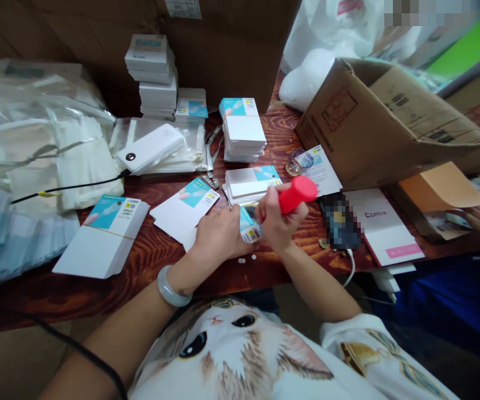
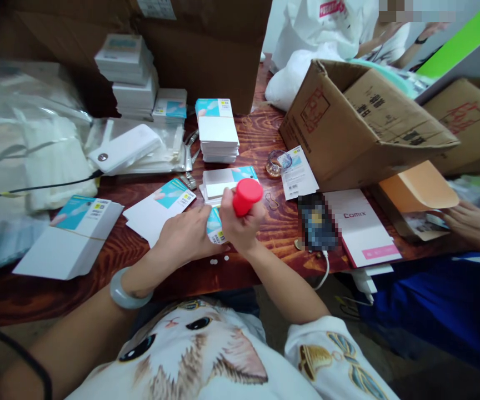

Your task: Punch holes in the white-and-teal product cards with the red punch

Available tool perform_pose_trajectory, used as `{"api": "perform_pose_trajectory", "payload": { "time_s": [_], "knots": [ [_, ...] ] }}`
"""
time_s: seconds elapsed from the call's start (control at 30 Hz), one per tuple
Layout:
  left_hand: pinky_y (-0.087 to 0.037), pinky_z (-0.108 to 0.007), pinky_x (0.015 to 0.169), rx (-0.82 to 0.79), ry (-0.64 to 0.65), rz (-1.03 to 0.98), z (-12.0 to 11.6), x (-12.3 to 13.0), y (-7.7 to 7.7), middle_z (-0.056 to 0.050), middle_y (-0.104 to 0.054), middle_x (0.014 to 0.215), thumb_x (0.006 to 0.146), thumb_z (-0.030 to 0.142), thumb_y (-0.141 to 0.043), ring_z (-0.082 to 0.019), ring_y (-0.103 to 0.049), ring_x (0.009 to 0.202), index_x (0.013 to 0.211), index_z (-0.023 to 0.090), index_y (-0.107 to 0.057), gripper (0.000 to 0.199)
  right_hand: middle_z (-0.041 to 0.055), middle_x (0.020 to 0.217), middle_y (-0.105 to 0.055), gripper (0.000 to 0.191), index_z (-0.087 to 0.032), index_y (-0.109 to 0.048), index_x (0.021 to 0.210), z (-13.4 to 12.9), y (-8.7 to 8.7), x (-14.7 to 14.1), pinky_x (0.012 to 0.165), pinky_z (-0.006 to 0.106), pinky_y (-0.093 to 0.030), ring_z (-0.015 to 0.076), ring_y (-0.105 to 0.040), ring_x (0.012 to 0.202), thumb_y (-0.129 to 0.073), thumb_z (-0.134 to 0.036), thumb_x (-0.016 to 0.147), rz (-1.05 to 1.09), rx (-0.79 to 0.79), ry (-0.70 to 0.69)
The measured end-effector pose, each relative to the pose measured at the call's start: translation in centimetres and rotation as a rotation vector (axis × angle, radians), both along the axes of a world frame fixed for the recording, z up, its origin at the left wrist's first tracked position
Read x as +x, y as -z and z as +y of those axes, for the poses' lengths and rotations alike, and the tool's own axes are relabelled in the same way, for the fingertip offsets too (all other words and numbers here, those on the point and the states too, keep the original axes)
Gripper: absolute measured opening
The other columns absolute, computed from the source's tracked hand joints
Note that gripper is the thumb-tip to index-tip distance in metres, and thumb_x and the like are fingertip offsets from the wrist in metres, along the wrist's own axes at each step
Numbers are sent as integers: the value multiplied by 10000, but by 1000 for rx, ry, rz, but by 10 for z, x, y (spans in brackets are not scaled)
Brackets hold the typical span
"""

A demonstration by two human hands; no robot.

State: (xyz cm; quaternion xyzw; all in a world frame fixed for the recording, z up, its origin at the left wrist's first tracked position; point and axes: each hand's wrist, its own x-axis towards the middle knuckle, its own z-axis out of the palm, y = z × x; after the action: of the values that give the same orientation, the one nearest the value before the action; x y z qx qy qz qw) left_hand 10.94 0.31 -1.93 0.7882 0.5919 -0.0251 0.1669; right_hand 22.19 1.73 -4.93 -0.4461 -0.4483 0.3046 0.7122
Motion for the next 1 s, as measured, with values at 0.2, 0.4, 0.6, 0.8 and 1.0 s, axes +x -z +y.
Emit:
{"api": "perform_pose_trajectory", "payload": {
  "time_s": [0.2,0.4,0.6,0.8,1.0],
  "knots": [
    [-564,-452,775,-41,-15,-15,0,-1,-3,-140,-680,1066,667,629,-703,-375,-679,997,1132,163,-563,673,-102,451,-355,400,-218,-401,706,4,-20,-9,318,211,-278,64,-337,303,-640,-488,880,202,26,-110],
    [-558,-441,751,-25,3,-48,1,-4,-1,-118,-690,1048,688,596,-673,-368,-687,975,1131,187,-566,613,-98,461,-368,363,-209,-436,709,6,-3,-14,332,212,-292,57,-328,325,-657,-435,886,147,55,-175],
    [-544,-394,749,24,4,-96,0,-9,9,-83,-707,975,663,583,-687,-339,-695,945,1131,210,-583,608,-85,476,-364,409,-209,-425,672,6,25,-15,384,219,-330,63,-357,389,-704,-467,821,-23,-20,-188],
    [-537,-406,770,-4,31,-96,2,-5,5,-107,-706,1039,689,575,-661,-343,-685,962,1156,197,-578,607,-96,446,-366,372,-210,-436,697,3,9,-11,333,205,-283,56,-305,324,-636,-462,885,117,6,-257],
    [-543,-417,730,0,51,-83,3,-3,4,-102,-712,1016,688,588,-682,-344,-687,909,1132,195,-585,601,-82,461,-371,407,-215,-430,660,2,14,-3,357,211,-319,65,-344,365,-692,-479,825,34,-45,-286]
  ]
}}
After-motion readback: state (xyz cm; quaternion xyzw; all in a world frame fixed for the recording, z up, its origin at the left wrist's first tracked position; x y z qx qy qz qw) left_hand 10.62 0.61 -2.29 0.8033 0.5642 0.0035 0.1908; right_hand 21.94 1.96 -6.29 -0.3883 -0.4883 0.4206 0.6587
